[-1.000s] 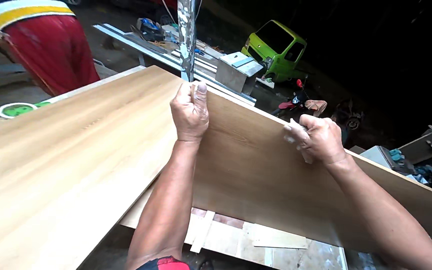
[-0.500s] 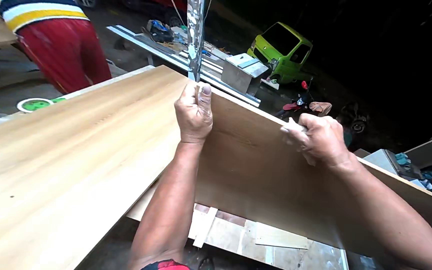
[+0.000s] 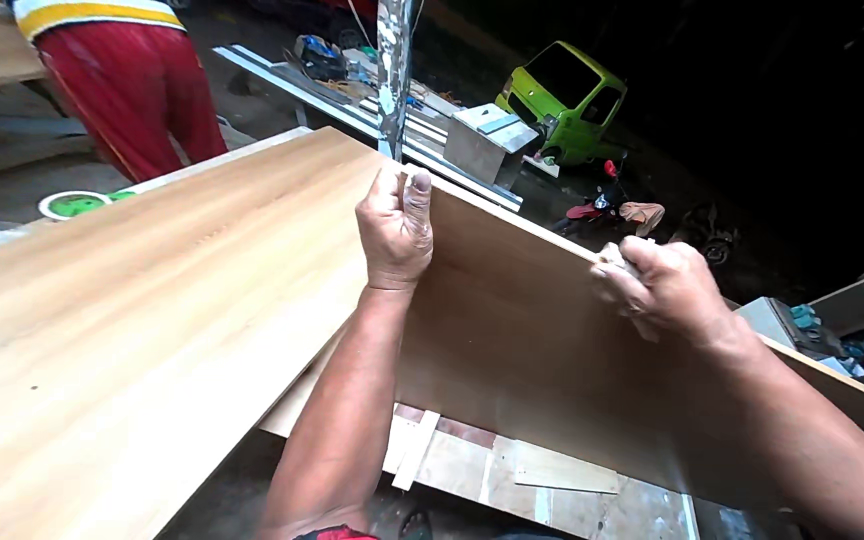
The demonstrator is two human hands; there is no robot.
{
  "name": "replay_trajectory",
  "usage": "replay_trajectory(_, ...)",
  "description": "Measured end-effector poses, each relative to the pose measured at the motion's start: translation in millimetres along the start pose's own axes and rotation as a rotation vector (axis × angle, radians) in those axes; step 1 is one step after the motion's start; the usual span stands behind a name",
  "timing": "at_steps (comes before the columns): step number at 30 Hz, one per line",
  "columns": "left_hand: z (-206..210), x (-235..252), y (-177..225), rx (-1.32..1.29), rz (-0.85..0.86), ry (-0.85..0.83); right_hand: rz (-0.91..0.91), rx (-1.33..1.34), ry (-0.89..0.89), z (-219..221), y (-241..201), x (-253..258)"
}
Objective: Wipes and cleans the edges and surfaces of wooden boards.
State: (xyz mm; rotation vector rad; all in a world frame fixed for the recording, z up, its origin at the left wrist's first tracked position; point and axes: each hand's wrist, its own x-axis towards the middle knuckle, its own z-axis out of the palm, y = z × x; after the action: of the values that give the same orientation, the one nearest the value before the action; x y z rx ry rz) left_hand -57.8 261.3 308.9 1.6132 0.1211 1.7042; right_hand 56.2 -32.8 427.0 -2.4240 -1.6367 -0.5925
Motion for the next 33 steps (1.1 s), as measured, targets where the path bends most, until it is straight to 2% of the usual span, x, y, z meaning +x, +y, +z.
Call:
replay_trajectory(3, 0.5, 2.6, -2.8, 0.013, 0.007, -0.027, 0.029, 0.024, -0.019, 10.5, -21.4, 30.2)
replay_trajectory(5, -0.7, 4.4, -5.6, -0.009, 0.003, -0.045, -0.024, 0.095, -0.056, 9.1, -14.8, 31.7)
replay_trajectory(8, 1.1, 5.0, -8.4, -0.019, 0.001, -0.056, -0.063, 0.16, -0.093, -2.6, 19.1, -2.2)
replay_trajectory(12, 6.0, 6.2, -12.2, -0.018, -0.02, -0.043, -0.017, 0.283, -0.066, -8.3, 60.9, -46.3)
replay_trajectory(15, 7.2, 6.0, -11.0, -0.03, -0.031, -0.053, -0.002, 0.298, -0.014, -3.6, 53.7, -45.6)
replay_trajectory(21, 4.6, 4.5, -8.0, -0.031, -0.023, -0.041, 0.115, 0.201, 0.093, 14.9, 10.4, -12.4)
replay_trajectory(28, 4.6, 4.9, -9.5, -0.042, -0.036, -0.05, -0.009, 0.315, 0.083, 9.4, 18.8, -14.7)
replay_trajectory(33, 5.5, 5.1, -10.5, -0.022, -0.025, -0.041, -0.009, 0.348, 0.092, 10.3, 20.2, -13.3)
